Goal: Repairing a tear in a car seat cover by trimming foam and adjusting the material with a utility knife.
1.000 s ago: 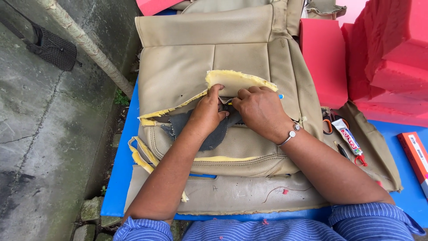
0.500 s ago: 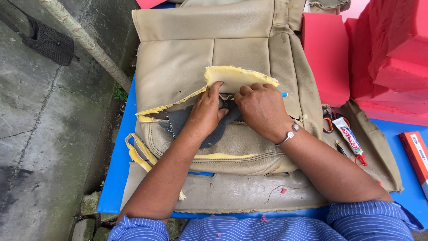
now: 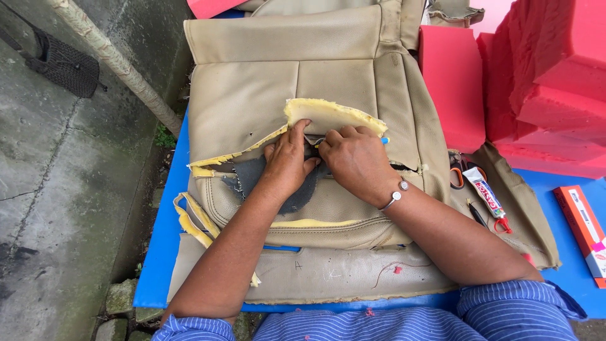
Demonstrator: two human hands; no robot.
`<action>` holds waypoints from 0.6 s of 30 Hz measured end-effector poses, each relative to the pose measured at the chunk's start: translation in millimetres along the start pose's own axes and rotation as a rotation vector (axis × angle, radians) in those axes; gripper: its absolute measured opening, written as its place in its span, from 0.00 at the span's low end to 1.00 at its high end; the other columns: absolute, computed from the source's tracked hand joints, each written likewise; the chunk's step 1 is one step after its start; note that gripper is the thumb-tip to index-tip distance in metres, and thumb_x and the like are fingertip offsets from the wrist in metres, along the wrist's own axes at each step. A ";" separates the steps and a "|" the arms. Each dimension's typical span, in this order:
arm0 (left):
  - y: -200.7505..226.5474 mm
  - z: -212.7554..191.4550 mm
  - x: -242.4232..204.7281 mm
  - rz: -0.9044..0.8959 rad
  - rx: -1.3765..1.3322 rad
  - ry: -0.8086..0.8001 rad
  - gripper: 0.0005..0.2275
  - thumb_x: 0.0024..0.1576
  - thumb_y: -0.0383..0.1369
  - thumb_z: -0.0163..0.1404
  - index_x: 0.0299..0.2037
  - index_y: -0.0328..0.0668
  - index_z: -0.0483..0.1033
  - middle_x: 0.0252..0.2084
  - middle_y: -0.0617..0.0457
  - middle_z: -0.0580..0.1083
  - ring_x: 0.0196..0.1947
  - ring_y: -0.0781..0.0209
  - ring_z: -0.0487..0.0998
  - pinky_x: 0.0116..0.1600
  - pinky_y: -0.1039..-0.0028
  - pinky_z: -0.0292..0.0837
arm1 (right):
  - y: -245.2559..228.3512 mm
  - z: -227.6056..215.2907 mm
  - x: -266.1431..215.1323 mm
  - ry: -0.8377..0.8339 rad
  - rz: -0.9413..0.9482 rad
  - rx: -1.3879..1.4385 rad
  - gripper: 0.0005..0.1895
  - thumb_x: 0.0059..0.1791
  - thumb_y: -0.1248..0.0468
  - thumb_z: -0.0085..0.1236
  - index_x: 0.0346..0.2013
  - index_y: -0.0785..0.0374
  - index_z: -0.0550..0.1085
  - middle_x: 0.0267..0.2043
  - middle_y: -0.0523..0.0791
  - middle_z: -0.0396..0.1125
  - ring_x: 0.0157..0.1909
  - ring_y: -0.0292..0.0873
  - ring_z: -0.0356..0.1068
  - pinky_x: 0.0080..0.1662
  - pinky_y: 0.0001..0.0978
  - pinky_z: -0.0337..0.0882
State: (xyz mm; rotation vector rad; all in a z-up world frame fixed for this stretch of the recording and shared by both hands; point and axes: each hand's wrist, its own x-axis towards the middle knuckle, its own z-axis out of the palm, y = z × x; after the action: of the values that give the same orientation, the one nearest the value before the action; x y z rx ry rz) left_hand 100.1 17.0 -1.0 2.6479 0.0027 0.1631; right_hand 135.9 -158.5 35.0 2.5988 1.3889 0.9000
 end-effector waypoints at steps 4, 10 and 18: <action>-3.8 4.3 1.9 0.021 0.014 0.010 0.40 0.55 0.38 0.63 0.74 0.53 0.47 0.53 0.49 0.69 0.57 0.46 0.73 0.60 0.48 0.59 | 7.3 -8.1 0.2 -0.015 0.052 -0.009 0.07 0.47 0.67 0.56 0.29 0.52 0.80 0.28 0.41 0.71 0.33 0.44 0.72 0.37 0.35 0.66; -13.0 11.8 4.8 -0.005 -0.034 -0.020 0.40 0.55 0.37 0.62 0.74 0.54 0.47 0.53 0.49 0.69 0.57 0.45 0.72 0.60 0.46 0.59 | 23.3 -32.5 -0.7 -0.075 0.127 0.005 0.09 0.47 0.68 0.55 0.29 0.52 0.80 0.26 0.39 0.71 0.33 0.42 0.74 0.36 0.32 0.68; -28.8 14.5 16.9 -0.028 -0.429 0.077 0.10 0.64 0.34 0.49 0.53 0.49 0.66 0.41 0.45 0.80 0.41 0.51 0.85 0.45 0.64 0.78 | 46.1 -51.4 5.8 -0.265 0.253 0.317 0.07 0.49 0.65 0.60 0.42 0.58 0.79 0.39 0.48 0.77 0.40 0.54 0.79 0.39 0.44 0.76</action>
State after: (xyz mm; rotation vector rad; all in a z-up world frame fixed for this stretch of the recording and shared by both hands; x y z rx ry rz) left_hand 119.4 36.2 -25.2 2.2119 0.0274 0.2280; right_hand 145.9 -192.2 94.7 3.0417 1.2387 0.3514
